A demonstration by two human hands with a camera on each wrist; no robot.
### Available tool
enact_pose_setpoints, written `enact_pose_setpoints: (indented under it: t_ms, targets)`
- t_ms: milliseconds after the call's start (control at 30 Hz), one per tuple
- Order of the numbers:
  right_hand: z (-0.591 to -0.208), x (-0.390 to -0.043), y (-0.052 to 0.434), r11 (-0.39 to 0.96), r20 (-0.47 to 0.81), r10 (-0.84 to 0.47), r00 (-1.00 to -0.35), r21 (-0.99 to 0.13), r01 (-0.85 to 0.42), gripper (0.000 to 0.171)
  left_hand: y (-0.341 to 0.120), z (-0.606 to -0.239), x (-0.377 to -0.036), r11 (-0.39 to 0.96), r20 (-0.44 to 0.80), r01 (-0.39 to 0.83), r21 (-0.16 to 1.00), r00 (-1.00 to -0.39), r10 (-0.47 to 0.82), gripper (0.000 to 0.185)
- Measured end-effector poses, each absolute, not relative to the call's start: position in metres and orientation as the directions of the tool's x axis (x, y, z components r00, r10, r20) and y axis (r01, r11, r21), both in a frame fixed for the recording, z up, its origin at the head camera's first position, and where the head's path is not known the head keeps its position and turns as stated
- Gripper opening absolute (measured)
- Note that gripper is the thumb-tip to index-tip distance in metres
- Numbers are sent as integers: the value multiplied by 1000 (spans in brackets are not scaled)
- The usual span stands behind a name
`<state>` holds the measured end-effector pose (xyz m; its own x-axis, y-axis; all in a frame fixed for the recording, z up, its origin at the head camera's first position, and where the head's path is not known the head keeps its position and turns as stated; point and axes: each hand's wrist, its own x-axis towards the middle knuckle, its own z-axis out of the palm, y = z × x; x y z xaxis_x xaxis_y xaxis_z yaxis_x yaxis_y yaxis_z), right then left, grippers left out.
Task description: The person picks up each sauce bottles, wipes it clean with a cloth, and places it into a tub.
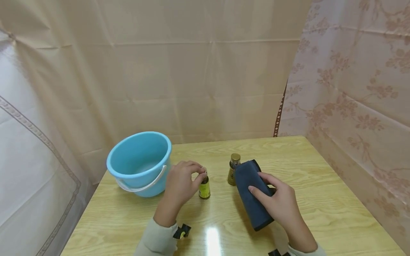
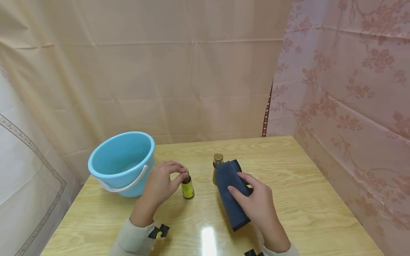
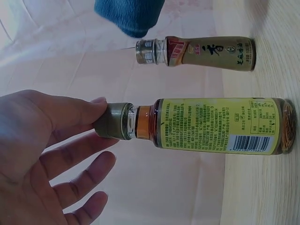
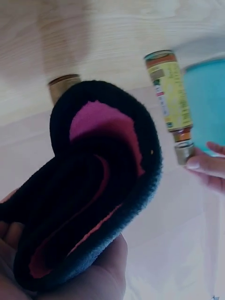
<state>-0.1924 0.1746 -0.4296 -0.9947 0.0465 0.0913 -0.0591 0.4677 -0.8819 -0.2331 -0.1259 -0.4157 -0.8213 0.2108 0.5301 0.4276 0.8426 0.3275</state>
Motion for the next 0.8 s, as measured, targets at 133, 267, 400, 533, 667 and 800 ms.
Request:
enact_pose_setpoints:
  t_ms: [133,267,400,533,667,800]
  targets:
    - [-431,-191,166,460,104,39,-994,-885,-75,60,-122,-413,-230,831,518,446,333,-823,234,7]
    - [-434,-191,158,469,117,22,-993,-878,-93,57,-118,-411,-226,814,500,466,348,-826,259,6]
    - [-437,-192,151,467,120,6,-993,-878,-103,56,-116,-412,-223,798,504,496,344,-814,289,6]
    - [-438,-192,147,466,116,3,-993,-879,-102,59,-116,-413,-222,776,503,519,358,-808,308,9]
    - [-440,-192,143,461,140,3,-990,-879,-123,58,-117,-415,-221,739,476,519,429,-826,303,15]
    - [-441,-194,140,484,198,-4,-980,-857,-176,53,-117,-418,-221,712,470,532,458,-825,314,22]
